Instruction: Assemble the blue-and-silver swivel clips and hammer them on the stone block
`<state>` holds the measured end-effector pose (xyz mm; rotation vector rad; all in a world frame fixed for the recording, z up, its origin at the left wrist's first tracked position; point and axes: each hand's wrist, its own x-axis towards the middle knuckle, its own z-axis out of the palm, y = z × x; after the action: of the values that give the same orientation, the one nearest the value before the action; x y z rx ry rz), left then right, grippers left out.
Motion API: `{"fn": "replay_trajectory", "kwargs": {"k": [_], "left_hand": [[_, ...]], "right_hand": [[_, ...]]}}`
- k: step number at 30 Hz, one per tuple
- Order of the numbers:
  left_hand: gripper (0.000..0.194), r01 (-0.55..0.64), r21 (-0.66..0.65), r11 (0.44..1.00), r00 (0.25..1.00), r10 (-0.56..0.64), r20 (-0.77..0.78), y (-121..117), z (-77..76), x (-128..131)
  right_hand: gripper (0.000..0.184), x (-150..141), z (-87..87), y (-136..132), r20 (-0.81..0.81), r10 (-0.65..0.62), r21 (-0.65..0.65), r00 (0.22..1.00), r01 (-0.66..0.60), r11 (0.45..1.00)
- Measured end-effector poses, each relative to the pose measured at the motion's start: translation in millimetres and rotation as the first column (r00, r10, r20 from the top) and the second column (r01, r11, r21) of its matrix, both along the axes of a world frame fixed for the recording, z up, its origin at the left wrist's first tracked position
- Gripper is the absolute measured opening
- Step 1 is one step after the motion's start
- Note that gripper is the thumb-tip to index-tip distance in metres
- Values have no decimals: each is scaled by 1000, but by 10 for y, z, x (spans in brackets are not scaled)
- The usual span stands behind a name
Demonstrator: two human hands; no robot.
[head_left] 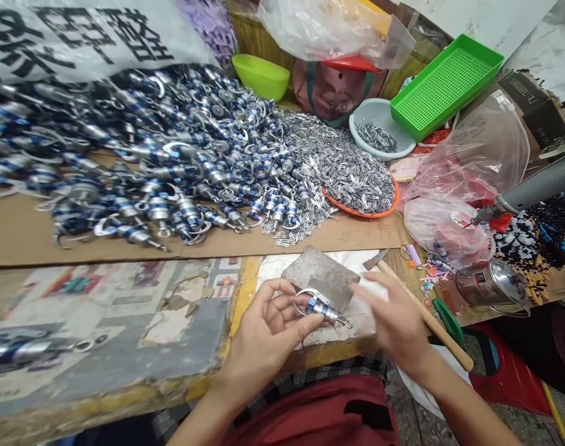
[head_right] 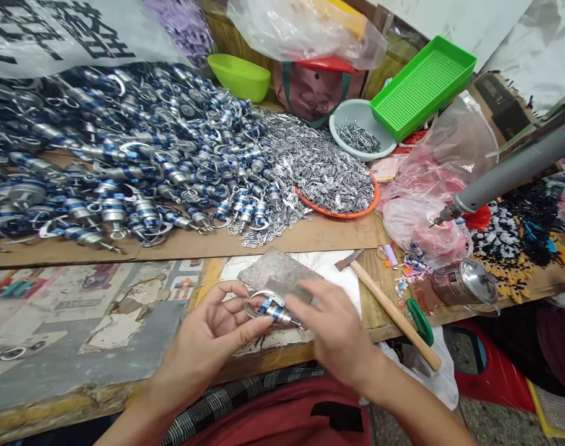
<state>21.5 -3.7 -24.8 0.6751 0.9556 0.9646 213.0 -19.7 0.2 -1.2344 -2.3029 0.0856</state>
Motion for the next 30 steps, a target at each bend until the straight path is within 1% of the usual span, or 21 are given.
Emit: {"fn": "replay_trajectory", "kwargs": {"k": [1,2,3,4,5,6,7,8,9,10,12,13,15,16,18,20,23,27,30], "left_hand": [[44,-5,-13,1000,1000,5,-16,4,-3,1],[45,-9,-24,1000,1000,9,-29,9,-4,4],[45,-14,-30,999,999,13,-34,14,-5,7],[46,-19,-31,999,999,18,-33,21,-3,11],[46,-21,-31,999,999,21,-29,26,1,15],[47,-25,-28,999,999,24,-25,30,8,20],[47,-28,-25,999,999,28,-23,33,15,24],[46,-32,-21,999,999,32,-22,33,23,26],[46,-35,-17,999,999,35,-22,31,29,27],[46,-36,-14,999,999,36,-22,28,33,26],[45,-32,-9,999,999,31,-19,21,29,20],[44,-30,-5,1000,999,30,-20,19,21,17],[44,-34,7,999,999,35,-31,18,3,12],[44,-38,12,999,999,39,-38,18,-5,11],[44,-34,15,999,998,34,-44,20,-11,10],[44,-19,7,1000,999,19,-42,18,-4,8],[44,-14,4,1000,999,14,-30,7,13,-3],[44,-37,0,999,999,37,-39,-4,10,29],[45,-57,-10,998,998,57,-31,-20,20,107]], "right_hand": [[36,131,-21,2,3,-97,24,995,97,995],[34,276,-48,11,33,-211,35,977,210,977],[32,425,-81,22,95,-323,22,942,322,946],[34,565,-118,33,184,-404,-21,896,415,910],[36,684,-157,41,276,-449,-81,850,486,870],[36,776,-191,44,346,-457,-151,819,529,835],[34,833,-216,41,374,-443,-221,814,543,810],[30,856,-226,32,358,-427,-277,830,532,800],[27,845,-217,17,307,-421,-310,854,508,804],[25,806,-188,-4,234,-415,-315,879,472,823],[27,670,-76,-57,96,-360,-263,928,372,890],[31,589,-1,-84,56,-302,-224,952,306,925],[43,436,154,-125,38,-130,-173,991,135,976],[49,374,220,-135,45,-49,-153,998,55,987],[58,282,306,-131,72,41,-109,997,-33,994],[60,232,328,-108,144,60,-85,988,-48,995],[57,206,291,-88,259,77,-115,963,-48,992],[55,203,235,-140,190,63,-94,980,-45,995],[53,251,155,-141,93,35,-190,995,-17,982]]}}
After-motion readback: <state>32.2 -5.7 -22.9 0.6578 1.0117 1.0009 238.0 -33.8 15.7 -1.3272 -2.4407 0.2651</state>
